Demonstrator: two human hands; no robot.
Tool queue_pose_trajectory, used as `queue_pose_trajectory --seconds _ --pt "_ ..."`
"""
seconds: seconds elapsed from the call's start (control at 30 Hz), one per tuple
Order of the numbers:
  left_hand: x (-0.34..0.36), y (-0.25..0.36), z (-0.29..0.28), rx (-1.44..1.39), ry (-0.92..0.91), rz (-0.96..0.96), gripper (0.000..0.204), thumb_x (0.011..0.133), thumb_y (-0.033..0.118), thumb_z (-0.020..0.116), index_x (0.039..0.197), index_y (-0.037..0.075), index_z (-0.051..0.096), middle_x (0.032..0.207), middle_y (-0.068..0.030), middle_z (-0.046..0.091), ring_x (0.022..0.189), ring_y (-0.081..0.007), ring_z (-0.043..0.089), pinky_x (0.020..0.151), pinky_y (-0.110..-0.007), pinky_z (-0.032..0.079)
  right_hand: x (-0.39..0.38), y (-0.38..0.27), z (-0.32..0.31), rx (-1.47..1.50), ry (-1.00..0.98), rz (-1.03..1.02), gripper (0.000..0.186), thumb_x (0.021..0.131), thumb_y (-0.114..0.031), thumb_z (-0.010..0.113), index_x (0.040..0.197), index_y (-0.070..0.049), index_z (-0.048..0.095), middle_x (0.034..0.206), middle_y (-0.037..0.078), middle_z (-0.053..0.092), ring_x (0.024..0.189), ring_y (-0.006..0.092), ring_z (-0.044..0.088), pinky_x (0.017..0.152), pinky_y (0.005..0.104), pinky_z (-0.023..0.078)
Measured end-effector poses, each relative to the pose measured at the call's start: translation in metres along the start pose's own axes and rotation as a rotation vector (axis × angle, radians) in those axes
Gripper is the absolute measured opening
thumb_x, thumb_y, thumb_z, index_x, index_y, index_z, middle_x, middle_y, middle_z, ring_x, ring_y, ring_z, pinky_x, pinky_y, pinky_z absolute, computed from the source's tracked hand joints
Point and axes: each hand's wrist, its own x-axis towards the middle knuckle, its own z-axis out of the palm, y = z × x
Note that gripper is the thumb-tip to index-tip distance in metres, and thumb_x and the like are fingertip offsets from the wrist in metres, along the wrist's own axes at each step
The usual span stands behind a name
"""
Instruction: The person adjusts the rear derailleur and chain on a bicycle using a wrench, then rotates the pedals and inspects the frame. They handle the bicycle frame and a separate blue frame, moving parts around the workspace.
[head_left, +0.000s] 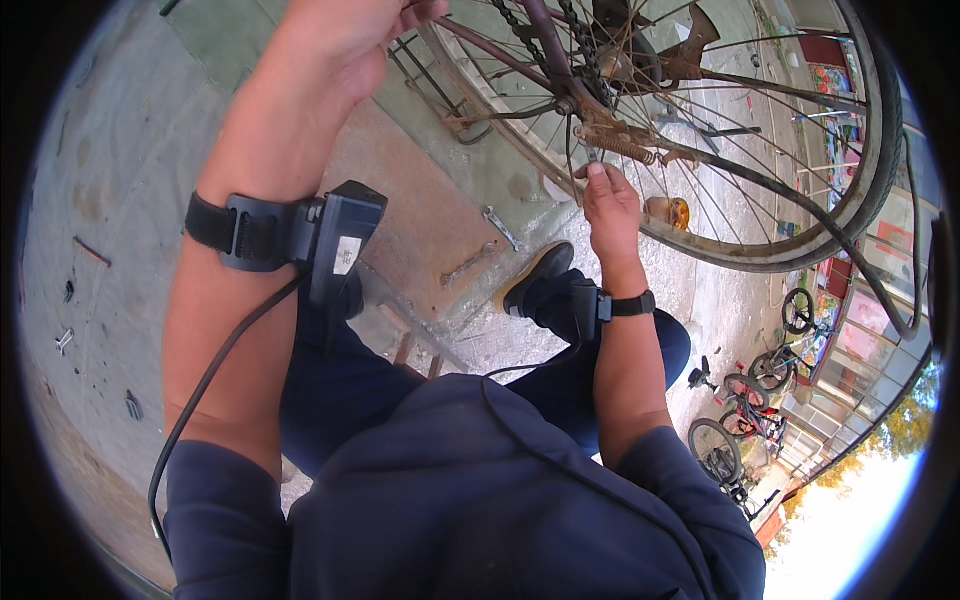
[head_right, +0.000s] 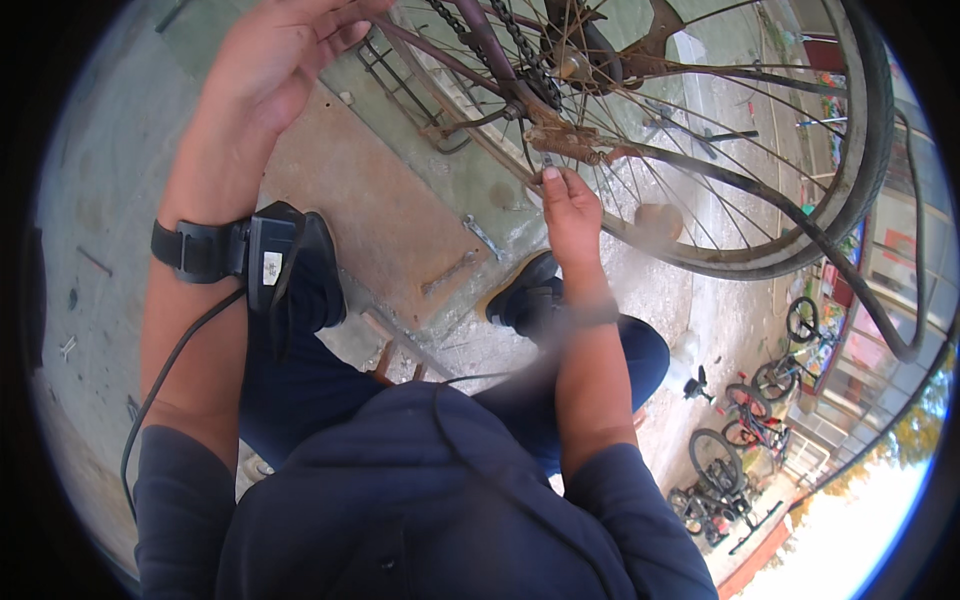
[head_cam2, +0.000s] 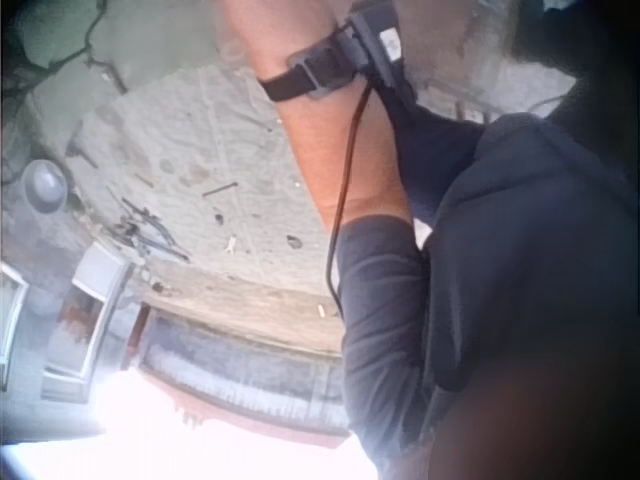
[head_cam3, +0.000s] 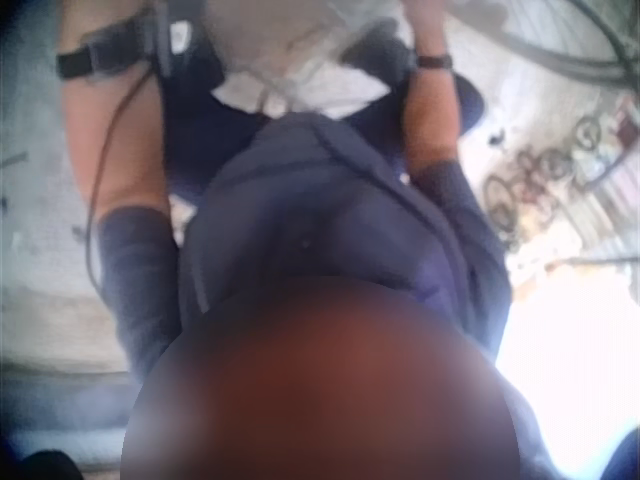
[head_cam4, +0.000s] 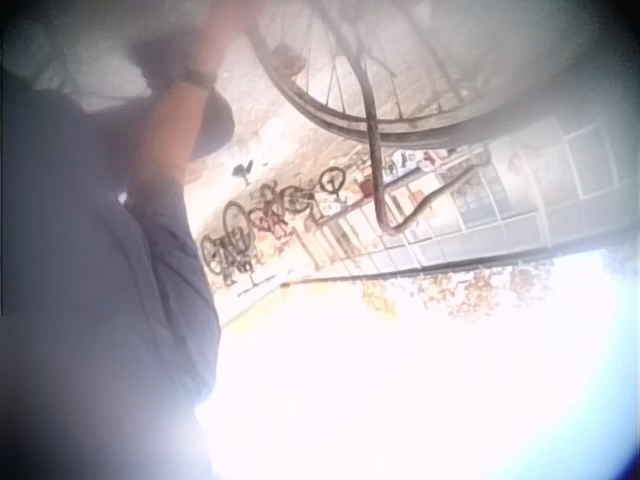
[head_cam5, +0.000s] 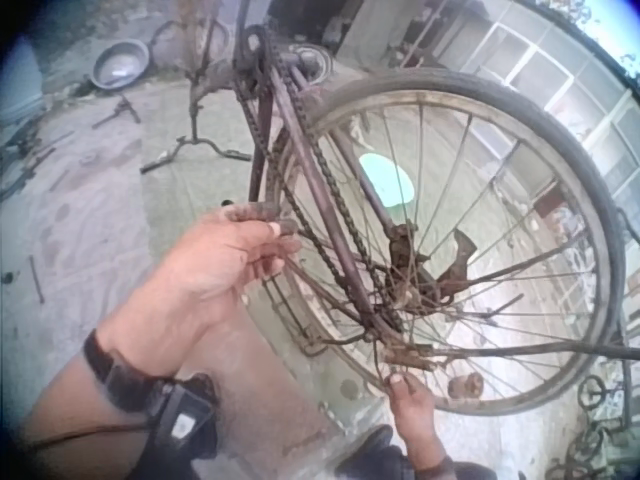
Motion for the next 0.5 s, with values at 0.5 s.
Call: queue_pose_trajectory --seconds 0.5 --pt "-0.008 0.001 0.011 0.056 0.113 -0.026 0.020 0.093 0.001 0.056 0.113 0.001 0.057 0.100 -0.0086 0.068 0.087 -0.0181 0.068 0.068 -0.026 0.052 0.004 0.020 0.050 -0.437 0.376 -0.520 0.027 0.101 -0.026 0.055 0.097 0.000 0.062 0.075 0.010 0.060 0.066 0.0181 0.052 0.065 0.0307 0.046"
